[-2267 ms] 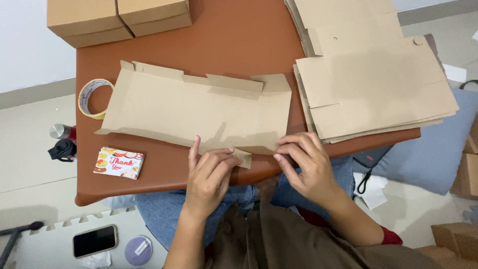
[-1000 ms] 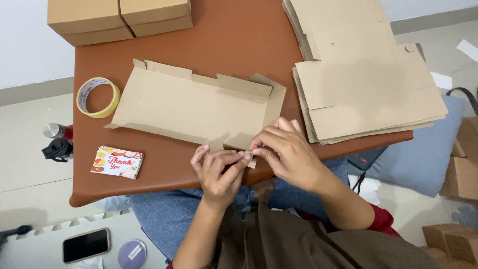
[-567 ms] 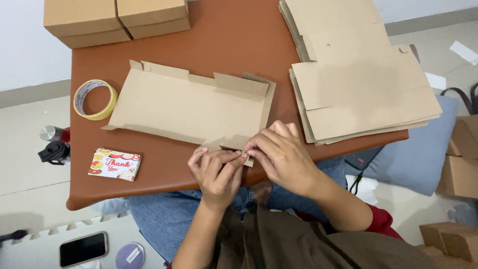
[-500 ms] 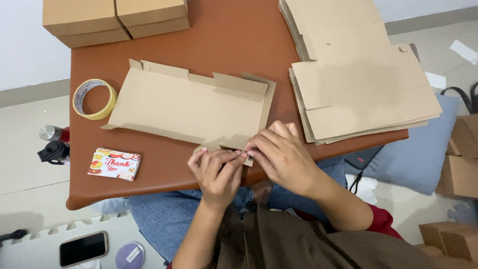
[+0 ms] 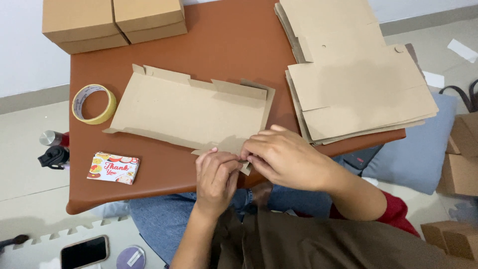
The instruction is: The person assembles a flat cardboard box by folding the side flaps and securing the tabs into slots. They then place a small thank you card inside the box and close the lid.
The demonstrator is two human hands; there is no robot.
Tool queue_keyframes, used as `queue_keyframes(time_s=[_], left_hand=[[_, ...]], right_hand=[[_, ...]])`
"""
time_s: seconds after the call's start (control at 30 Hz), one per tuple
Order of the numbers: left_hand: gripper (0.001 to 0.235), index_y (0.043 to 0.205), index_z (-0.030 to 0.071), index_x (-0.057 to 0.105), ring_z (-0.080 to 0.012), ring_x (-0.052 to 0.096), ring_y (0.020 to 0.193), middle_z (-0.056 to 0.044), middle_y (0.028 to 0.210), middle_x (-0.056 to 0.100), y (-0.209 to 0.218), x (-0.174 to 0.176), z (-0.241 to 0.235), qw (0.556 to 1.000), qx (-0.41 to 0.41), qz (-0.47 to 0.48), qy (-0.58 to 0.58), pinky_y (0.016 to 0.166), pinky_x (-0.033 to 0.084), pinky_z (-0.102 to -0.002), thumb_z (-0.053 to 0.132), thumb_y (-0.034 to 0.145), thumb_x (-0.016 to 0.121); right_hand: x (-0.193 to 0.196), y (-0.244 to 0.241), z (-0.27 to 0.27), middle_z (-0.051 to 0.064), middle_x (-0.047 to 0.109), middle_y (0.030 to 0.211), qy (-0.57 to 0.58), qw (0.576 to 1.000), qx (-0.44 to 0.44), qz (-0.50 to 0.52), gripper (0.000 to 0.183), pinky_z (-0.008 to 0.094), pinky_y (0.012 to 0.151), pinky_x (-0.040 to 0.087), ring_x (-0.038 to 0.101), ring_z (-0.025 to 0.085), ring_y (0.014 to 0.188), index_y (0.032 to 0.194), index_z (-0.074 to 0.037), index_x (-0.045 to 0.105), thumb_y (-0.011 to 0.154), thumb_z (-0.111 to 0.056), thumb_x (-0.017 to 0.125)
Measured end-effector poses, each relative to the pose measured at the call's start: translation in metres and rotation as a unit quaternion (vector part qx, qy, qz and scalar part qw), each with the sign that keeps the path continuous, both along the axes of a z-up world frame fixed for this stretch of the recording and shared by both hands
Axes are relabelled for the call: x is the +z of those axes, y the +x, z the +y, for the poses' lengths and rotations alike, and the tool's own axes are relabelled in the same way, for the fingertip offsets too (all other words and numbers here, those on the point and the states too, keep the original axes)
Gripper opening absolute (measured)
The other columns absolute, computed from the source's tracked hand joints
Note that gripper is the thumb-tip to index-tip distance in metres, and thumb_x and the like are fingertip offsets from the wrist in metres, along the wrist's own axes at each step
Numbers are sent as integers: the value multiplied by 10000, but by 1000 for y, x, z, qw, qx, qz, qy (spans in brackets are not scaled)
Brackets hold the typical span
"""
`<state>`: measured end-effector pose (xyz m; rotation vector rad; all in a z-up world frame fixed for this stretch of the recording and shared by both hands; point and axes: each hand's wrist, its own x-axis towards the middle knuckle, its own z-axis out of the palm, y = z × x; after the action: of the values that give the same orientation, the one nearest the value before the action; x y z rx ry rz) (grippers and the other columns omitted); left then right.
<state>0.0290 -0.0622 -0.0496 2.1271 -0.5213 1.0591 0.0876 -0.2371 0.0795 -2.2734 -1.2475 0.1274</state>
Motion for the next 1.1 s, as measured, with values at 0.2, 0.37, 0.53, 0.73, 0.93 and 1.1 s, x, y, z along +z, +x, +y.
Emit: queue_keyframes(time_s=[0.2,0.37,0.53,0.73,0.93,1.1], left_hand=[[177,999,77,683,-268,679,862,-54,918,686,-10,8,10,998,-17,27,48,971,502,-499,-12,861,748],[164,1025,83,654,-203,629,851,-23,939,654,-18,31,15,994,-13,35,100,1019,438,-443,-27,908,684],[196,1104,75,630,-185,573,926,-25,1005,597,-29,55,20,980,-54,124,147,1129,364,-450,-27,961,542],[86,1061,33,618,-218,590,896,-65,990,597,-31,61,24,974,-126,156,104,1173,334,-565,24,987,575],[205,912,55,612,-223,555,823,-73,949,579,-29,57,25,974,-151,141,90,1170,334,-564,-90,974,480],[225,1005,99,669,-220,525,803,-38,941,552,-30,66,22,970,-142,136,144,1180,264,-601,-22,991,480]], right_hand=[[9,16,11,134,761,804,-163,982,84,39,194,396,707,454,710,318,763,906,-53,746,927,-53,553],[-6,18,14,90,746,759,-178,979,68,68,161,436,731,470,701,329,772,871,-117,707,911,-136,552],[-17,17,18,99,690,709,-234,970,36,57,136,491,630,453,649,377,732,831,-144,614,889,-250,551],[-22,18,21,114,718,807,-254,962,72,65,147,495,660,475,666,396,772,915,-157,631,926,-265,531],[-28,9,23,111,701,753,-269,959,85,21,198,504,629,462,655,380,715,778,-106,573,915,-236,514],[-16,11,24,114,693,781,-319,941,97,62,193,513,602,458,647,402,693,861,-108,545,940,-283,534]])
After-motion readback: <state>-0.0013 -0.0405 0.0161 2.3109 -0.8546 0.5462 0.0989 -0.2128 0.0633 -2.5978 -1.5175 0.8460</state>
